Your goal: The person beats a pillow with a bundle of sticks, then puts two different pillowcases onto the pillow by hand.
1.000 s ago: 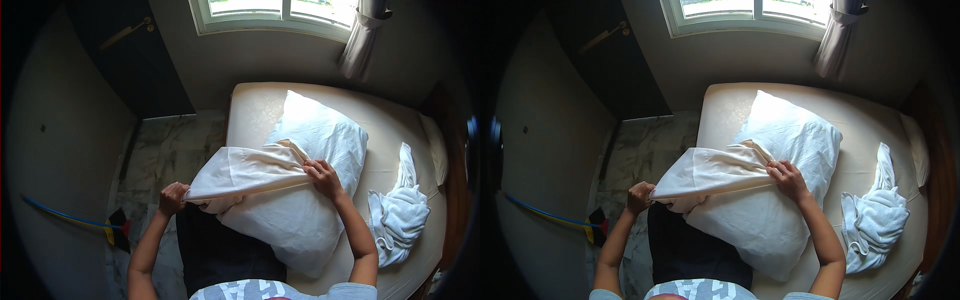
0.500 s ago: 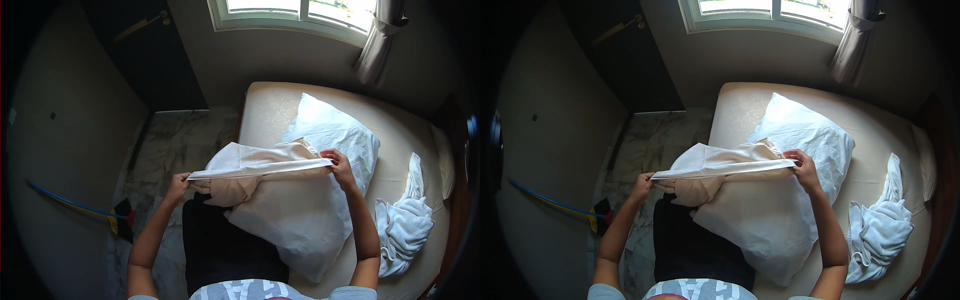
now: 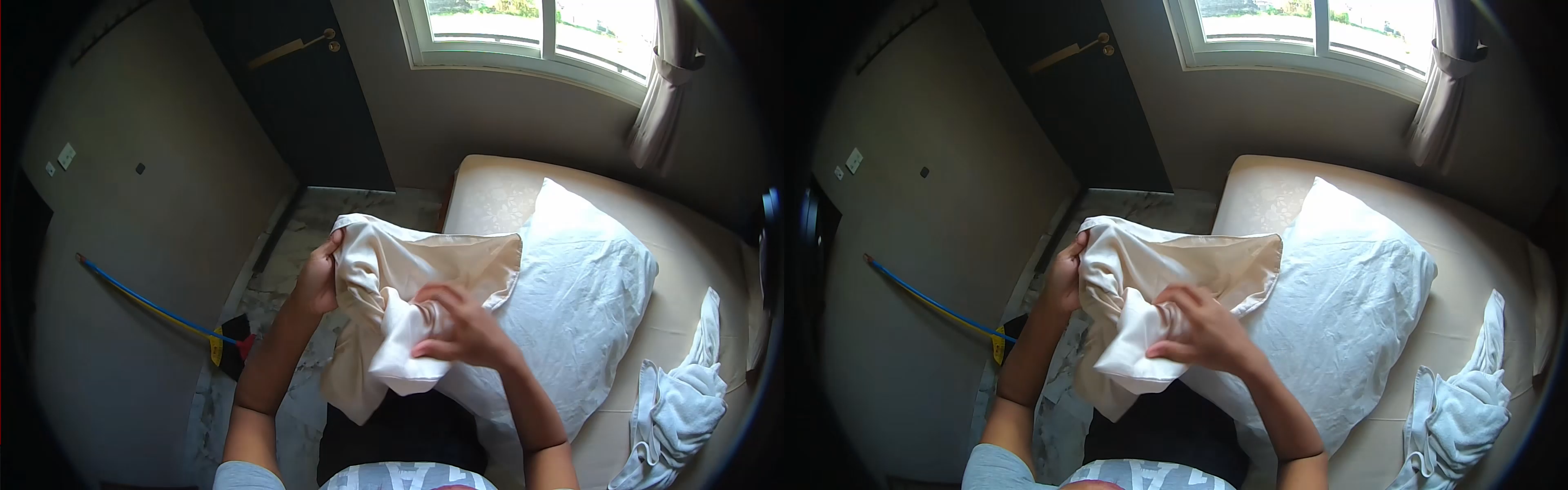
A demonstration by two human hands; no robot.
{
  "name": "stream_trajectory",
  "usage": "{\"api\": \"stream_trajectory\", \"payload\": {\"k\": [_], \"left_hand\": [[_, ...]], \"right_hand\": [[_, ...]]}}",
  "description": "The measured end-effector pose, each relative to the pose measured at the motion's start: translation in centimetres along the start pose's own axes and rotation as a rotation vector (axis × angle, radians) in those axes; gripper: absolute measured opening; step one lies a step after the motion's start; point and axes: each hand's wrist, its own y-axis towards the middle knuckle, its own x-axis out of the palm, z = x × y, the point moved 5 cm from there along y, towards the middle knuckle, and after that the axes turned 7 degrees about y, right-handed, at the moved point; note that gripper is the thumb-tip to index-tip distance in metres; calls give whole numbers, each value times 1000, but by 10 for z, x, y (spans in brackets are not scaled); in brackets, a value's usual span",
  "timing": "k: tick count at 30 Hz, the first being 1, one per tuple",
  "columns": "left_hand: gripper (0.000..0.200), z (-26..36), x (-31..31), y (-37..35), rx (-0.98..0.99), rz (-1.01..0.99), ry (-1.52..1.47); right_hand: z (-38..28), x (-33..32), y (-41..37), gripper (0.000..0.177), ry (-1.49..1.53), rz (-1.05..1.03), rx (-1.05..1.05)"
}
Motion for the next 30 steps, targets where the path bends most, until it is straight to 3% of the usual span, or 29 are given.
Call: {"api": "stream_trajectory", "payload": {"k": [1, 2, 3, 6, 7, 8, 11, 13, 16, 20, 21, 23, 25, 26, 28, 29, 30], "left_hand": [[43, 1, -2, 3, 10, -38, -3], [42, 3, -4, 2, 10, 141, 126], [42, 9, -8, 2, 26, 166, 182], [40, 28, -51, 5, 99, 264, 338], [38, 38, -62, 0, 134, 414, 400], [37, 47, -78, -4, 149, 410, 387], [35, 72, -108, -23, 145, 429, 377], [33, 87, -118, -33, 173, 444, 367], [31, 114, -123, -49, 318, 437, 331], [29, 141, -102, -53, 343, 206, 142], [29, 146, -83, -55, 346, 197, 153], [29, 148, -43, -56, 341, 186, 165], [33, 143, -9, -47, 290, 127, 172], [32, 139, 8, -40, 274, 101, 170], [32, 129, 35, -21, 231, 39, 162], [31, 124, 44, -9, 207, 4, 152], [31, 119, 48, 4, 170, 6, 163]], "right_hand": [[11, 18, -5, 33, -76, -78, -14], [27, 22, -8, 28, -91, -88, 91], [44, 20, -13, 23, -108, -99, 195], [80, -34, -27, 15, 572, 371, 245], [93, -61, -34, 16, 717, 531, 278], [92, -95, -38, 20, 704, 736, 191], [116, -186, -62, 28, 1143, 1042, 68], [178, -252, -113, 36, 1207, 1124, -5], [140, -263, -104, 42, 1155, 1418, 21], [153, -264, -70, 31, 1063, 1079, 131], [151, -263, -60, 31, 725, 1032, 322], [150, -256, -35, 31, -824, 582, 633], [83, -190, 10, 30, -1277, 546, 272], [67, -167, 36, 28, -1176, 542, 375], [19, -109, 83, 27, -603, 417, 273], [2, -79, 99, 29, -316, 248, 304], [-9, -52, 113, 34, -298, 99, 253]]}}
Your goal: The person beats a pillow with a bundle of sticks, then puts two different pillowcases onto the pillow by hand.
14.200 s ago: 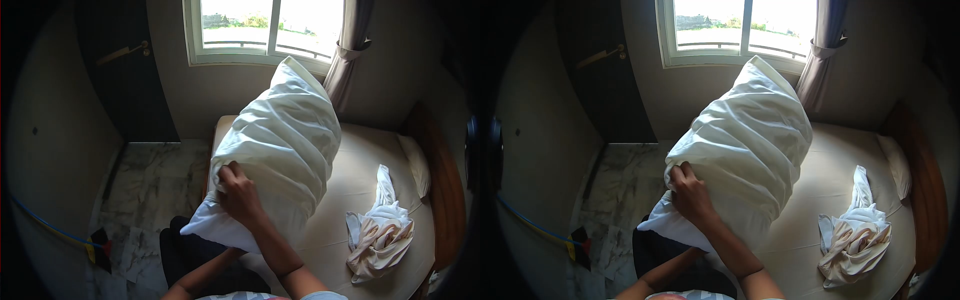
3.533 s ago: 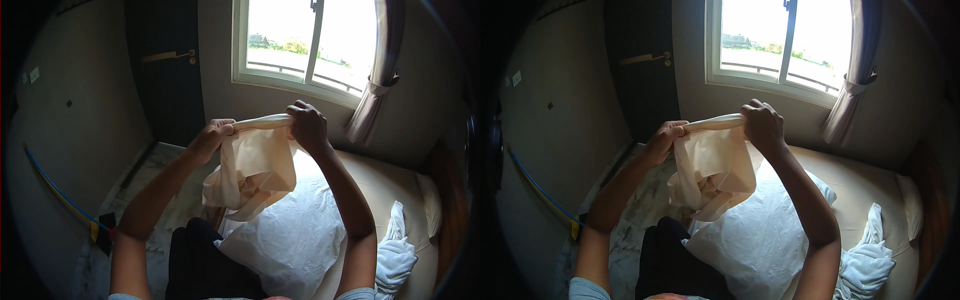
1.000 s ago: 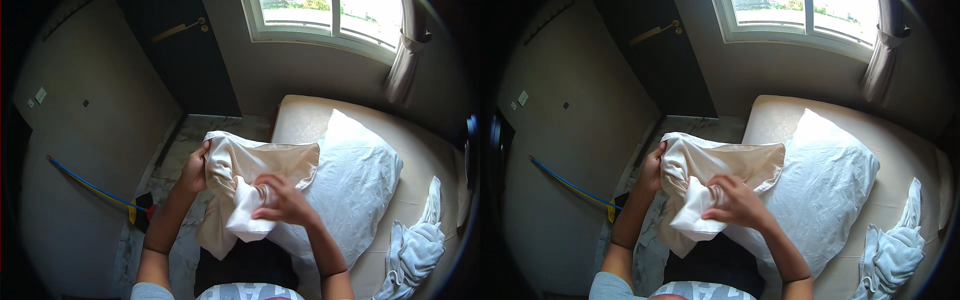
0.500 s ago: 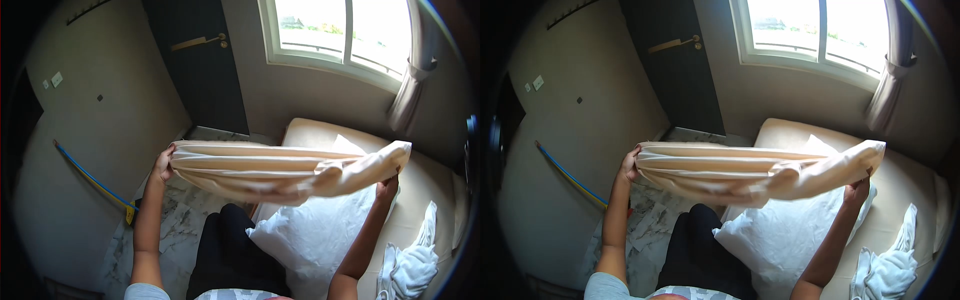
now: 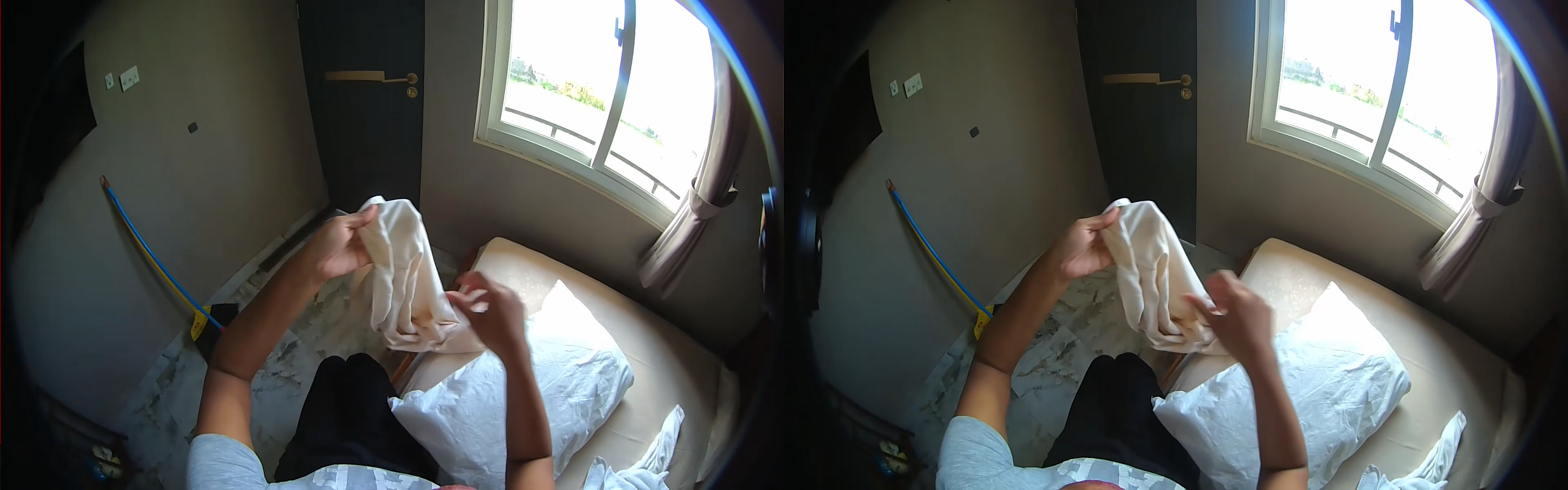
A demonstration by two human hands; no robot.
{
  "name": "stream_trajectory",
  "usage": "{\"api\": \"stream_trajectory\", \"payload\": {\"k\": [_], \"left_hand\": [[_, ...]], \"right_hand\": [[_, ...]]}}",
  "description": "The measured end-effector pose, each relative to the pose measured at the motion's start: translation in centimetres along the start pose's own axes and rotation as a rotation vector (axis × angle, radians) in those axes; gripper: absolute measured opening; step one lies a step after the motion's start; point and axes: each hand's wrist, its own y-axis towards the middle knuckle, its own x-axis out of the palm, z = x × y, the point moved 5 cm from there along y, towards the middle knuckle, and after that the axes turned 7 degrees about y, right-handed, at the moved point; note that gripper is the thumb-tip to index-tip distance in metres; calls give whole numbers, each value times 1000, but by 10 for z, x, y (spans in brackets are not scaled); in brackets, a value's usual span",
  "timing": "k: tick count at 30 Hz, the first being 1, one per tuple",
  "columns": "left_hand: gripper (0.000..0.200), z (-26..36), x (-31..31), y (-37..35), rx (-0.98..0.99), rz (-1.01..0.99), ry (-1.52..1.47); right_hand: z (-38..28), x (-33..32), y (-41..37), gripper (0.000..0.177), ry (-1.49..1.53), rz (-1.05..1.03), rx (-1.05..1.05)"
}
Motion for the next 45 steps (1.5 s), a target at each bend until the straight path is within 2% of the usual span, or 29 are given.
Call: {"api": "stream_trajectory", "payload": {"k": [1, 2, 3, 5, 6, 8, 9, 11, 12, 17, 18, 20, 21, 22, 23, 25, 27, 28, 29, 31, 34, 37, 40, 41, 42, 43, 45], "left_hand": [[31, -6, 5, 9, -32, 60, -8], [31, -6, 15, 17, -33, 6, 18], [31, -4, 23, 23, -34, -52, 44], [31, 5, 27, 33, 20, -63, 115], [32, 12, 28, 39, 49, -71, 155], [39, 35, 1, 56, 265, 62, 459], [43, 43, -18, 62, 376, 140, 599], [54, 42, -63, 67, 283, 290, 810], [59, 38, -70, 66, 226, 359, 921], [78, -38, -23, 36, 212, 101, 734], [79, -45, -8, 34, 315, 46, 714], [88, -54, 23, 34, 521, -61, 673], [89, -58, 29, 38, 535, -59, 647], [91, -61, 35, 41, 548, -56, 622], [93, -62, 37, 42, 561, -52, 598], [80, -57, 32, 43, 575, 62, 837], [67, -45, 23, 46, 588, 174, 1078], [54, -34, 15, 43, 710, 310, 1087], [52, -24, 5, 43, 760, 413, 1096], [47, -4, -17, 38, 856, 629, 1104], [43, 15, -48, 37, 655, 622, 1063], [41, 31, -45, 35, 591, 390, 1110], [39, 41, -6, 23, 533, 281, 925], [38, 42, 3, 25, 543, 269, 891], [37, 43, 11, 27, 556, 259, 857], [36, 44, 17, 30, 567, 248, 823], [34, 47, 19, 40, 543, 236, 691]], "right_hand": [[-18, 18, 5, 42, -15, -7, -179], [-24, 35, 13, 49, -207, -54, -237], [-18, 52, 24, 48, -300, -116, -189], [19, 84, 49, 42, -260, -269, -22], [27, 87, 51, 40, -153, -280, -35], [38, 84, 55, 37, 51, -304, -74], [40, 74, 59, 36, 171, -298, 12], [36, 52, 62, 34, 423, -286, 207], [29, 38, 66, 33, 547, -210, 125], [17, -3, 96, 36, 538, 130, -32], [14, -6, 99, 35, 549, 190, -66], [-1, -6, 101, 36, 500, 192, -169], [-13, -9, 99, 37, 477, 194, -221], [-22, -8, 93, 38, 393, 61, -153], [-32, -6, 88, 39, 293, 23, -259], [-46, -4, 77, 35, 226, -16, -300], [-39, -16, 80, 30, 295, 25, -310], [-35, -24, 81, 27, 328, 46, -314], [-32, -35, 80, 17, 431, 69, -187], [-23, -56, 76, 11, 459, 172, -215], [-5, -81, 72, 10, 611, 265, -138], [-3, -102, 72, 8, 526, 375, -166], [13, -109, 78, 17, 126, 512, -264], [10, -101, 75, 27, 21, 507, -264], [7, -89, 70, 38, -84, 502, -266], [19, -65, 69, 56, -218, 420, -378], [21, -9, 50, 59, -296, 107, -208]]}}
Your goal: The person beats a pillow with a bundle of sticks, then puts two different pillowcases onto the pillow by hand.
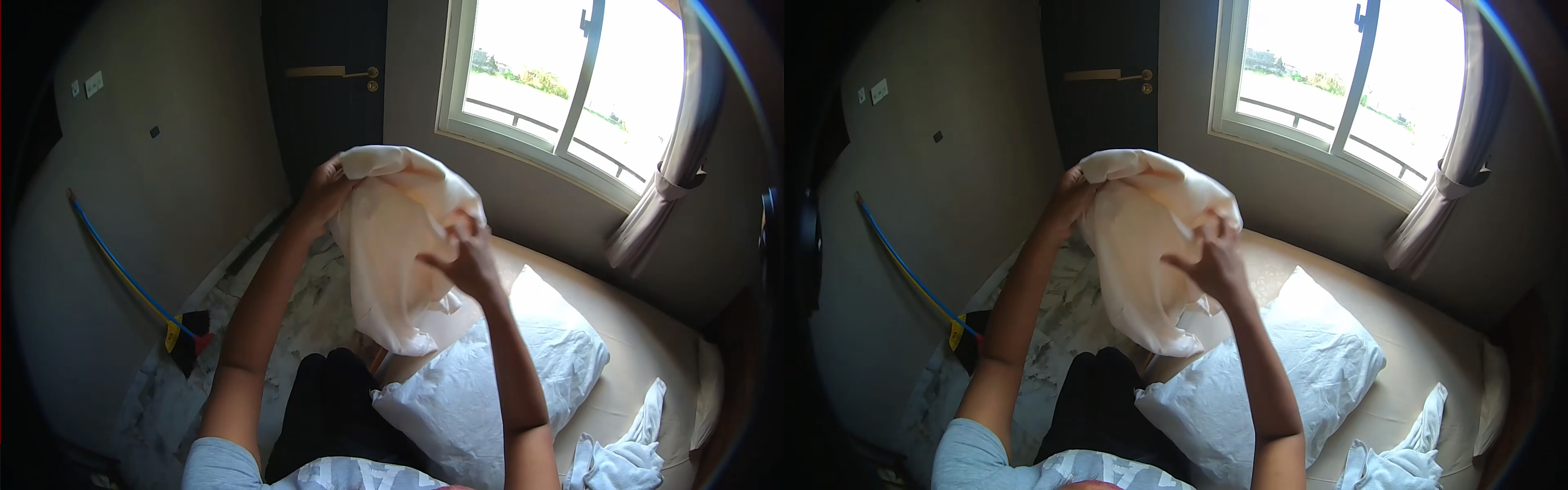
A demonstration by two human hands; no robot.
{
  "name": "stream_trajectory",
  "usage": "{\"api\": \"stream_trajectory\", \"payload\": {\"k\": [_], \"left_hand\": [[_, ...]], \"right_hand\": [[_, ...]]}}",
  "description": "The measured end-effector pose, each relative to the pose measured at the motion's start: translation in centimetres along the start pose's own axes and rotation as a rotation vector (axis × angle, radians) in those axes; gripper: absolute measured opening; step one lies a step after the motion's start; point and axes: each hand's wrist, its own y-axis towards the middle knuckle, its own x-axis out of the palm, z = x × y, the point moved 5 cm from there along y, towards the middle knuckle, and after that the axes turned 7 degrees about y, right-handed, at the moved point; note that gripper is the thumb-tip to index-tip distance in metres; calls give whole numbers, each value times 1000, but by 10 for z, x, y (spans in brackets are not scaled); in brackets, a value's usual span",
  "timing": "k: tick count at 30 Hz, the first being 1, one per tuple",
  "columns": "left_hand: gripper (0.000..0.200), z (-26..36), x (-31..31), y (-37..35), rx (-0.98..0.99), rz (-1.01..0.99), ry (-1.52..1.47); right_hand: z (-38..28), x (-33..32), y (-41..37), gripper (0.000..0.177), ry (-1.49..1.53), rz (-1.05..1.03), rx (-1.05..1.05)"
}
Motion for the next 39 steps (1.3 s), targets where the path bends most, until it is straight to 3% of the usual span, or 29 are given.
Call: {"api": "stream_trajectory", "payload": {"k": [2, 4, 7, 10, 11, 15, 18, 20, 22, 24, 26, 27, 30, 31, 34, 35, 37, 38, 39], "left_hand": [[30, -4, -2, 9, -4, 22, -32], [24, -12, -12, 18, 41, 67, 31], [16, -10, -48, 23, 272, 282, 766], [16, -21, -81, 17, 262, 353, 997], [17, -30, -89, 20, 192, 218, 1029], [18, -45, -64, 32, 113, 62, 736], [21, -30, -11, 34, -192, -99, -129], [24, -11, 22, 37, -297, -203, -330], [24, -6, 48, 45, -372, -249, -520], [23, 2, 64, 49, -378, -256, -593], [22, 12, 69, 50, -309, -210, -553], [21, 13, 63, 53, -234, -87, -493], [22, 50, 26, 47, 496, 272, 621], [25, 32, 9, 56, 539, 404, 565], [27, 21, -16, 46, 584, 449, 791], [28, 24, -17, 36, 626, 508, 996], [27, 35, -14, 17, 626, 487, 1113], [27, 44, -13, 10, 627, 477, 1172], [25, 46, -14, 11, 494, 378, 1092]], "right_hand": [[17, 54, -18, 29, 52, -204, 20], [31, 63, -22, 20, 282, -215, 222], [61, 23, -10, 17, 318, 91, 145], [99, -30, 8, 15, 370, 234, 190], [95, -48, 12, 12, 215, 242, 235], [83, -67, 22, 13, -402, 235, 299], [25, -60, 24, 20, -200, 393, 52], [-19, -45, 24, 24, 278, 261, 56], [-42, -12, 21, 38, 214, -37, 102], [-48, 7, 25, 36, -94, -106, 170], [-26, 20, 27, 30, 57, 26, 109], [-15, 21, 27, 28, 130, 99, 60], [12, 13, 26, 22, 494, 220, 52], [23, 4, 24, 16, 537, 146, 183], [43, -22, 27, 13, 947, -45, 156], [41, -35, 26, 15, 753, -10, 120], [32, -59, 24, 20, 363, 54, 43], [36, -59, 23, 20, 483, -69, 85], [40, -58, 20, 20, 603, -192, 128]]}}
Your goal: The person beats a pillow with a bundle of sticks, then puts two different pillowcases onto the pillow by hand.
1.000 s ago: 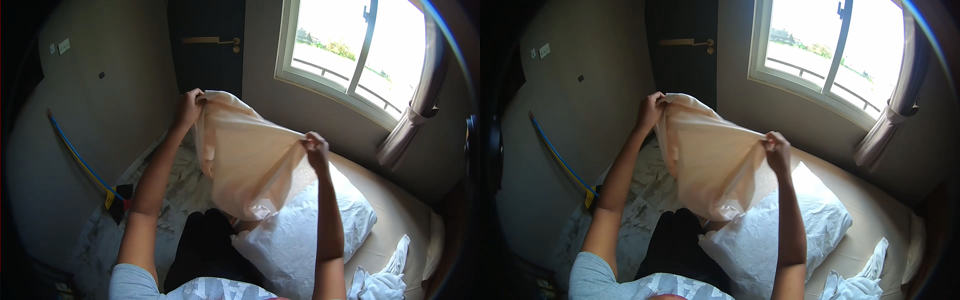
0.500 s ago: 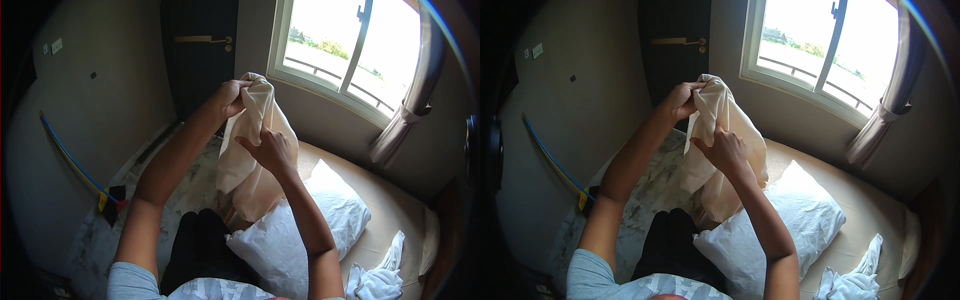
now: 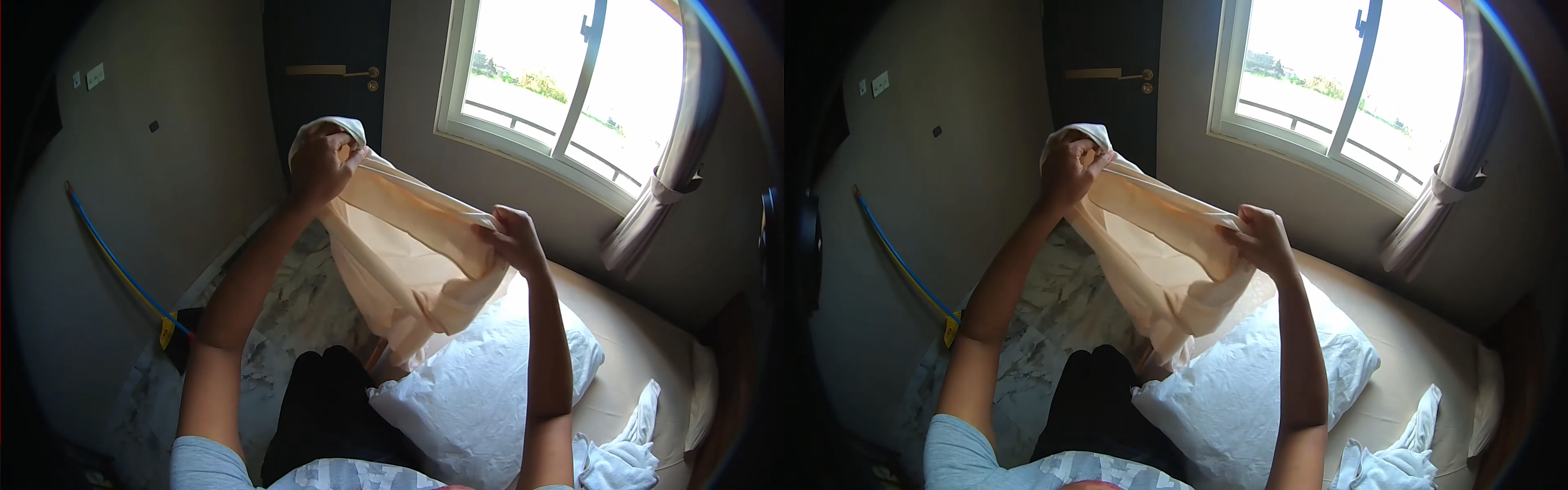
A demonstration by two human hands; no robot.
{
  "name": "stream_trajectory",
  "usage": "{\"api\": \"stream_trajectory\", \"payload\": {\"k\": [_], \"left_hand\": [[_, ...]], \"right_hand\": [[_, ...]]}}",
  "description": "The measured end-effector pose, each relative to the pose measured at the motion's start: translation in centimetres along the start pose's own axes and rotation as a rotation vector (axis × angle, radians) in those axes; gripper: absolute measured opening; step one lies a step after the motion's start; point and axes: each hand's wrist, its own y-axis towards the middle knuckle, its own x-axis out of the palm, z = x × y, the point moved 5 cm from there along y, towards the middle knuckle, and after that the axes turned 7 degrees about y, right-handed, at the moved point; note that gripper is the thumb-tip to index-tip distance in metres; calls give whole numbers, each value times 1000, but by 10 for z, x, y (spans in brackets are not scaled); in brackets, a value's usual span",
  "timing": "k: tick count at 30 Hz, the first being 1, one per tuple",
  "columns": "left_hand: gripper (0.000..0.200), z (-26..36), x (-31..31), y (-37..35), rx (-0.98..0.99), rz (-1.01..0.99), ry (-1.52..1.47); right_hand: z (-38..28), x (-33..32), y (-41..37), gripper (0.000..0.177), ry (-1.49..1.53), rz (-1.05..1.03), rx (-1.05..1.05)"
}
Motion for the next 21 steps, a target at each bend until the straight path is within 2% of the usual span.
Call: {"api": "stream_trajectory", "payload": {"k": [1, 2, 3, 5, 7, 8, 9, 11, 12, 14, 15, 17, 18, 19, 21], "left_hand": [[26, -4, 2, 1, -34, -45, -21], [27, -9, 4, 2, -70, -90, -42], [28, -15, 6, 1, -107, -136, -64], [27, -21, 7, -1, 37, -35, 32], [27, -21, 3, -4, 224, 106, 168], [32, -28, 5, -5, 106, -48, 193], [36, -25, 2, -9, 172, -44, 293], [45, -23, -2, -20, 298, -36, 495], [56, -26, 3, -31, 358, -58, 595], [62, -40, 14, -52, 382, -208, 596], [64, -41, 16, -59, 395, -278, 597], [56, -42, 19, -64, 387, -374, 597], [55, -49, 20, -66, 360, -442, 564], [54, -55, 22, -68, 334, -511, 531], [43, -51, 17, -68, 469, -390, 549]], "right_hand": [[2, 1, -4, 21, 118, -114, 68], [-3, 7, -13, 30, 338, -266, 144], [0, 8, -21, 47, 424, -441, 199], [2, 4, -29, 47, 578, -544, 71], [17, -11, -28, 44, 694, -404, 18], [21, -19, -26, 42, 749, -333, -9], [18, -27, -24, 35, 701, -209, 27], [27, -56, -16, 30, 333, 104, 117], [25, -76, -15, 28, -30, 335, 13], [14, -95, -23, 24, -768, 770, -198], [9, -93, -26, 23, -848, 803, -224], [-5, -90, -31, 20, -1012, 868, -284], [-1, -91, -29, 18, -1056, 812, -188], [19, -102, -23, 18, -836, 687, -45], [49, -110, -12, 18, -389, 427, 226]]}}
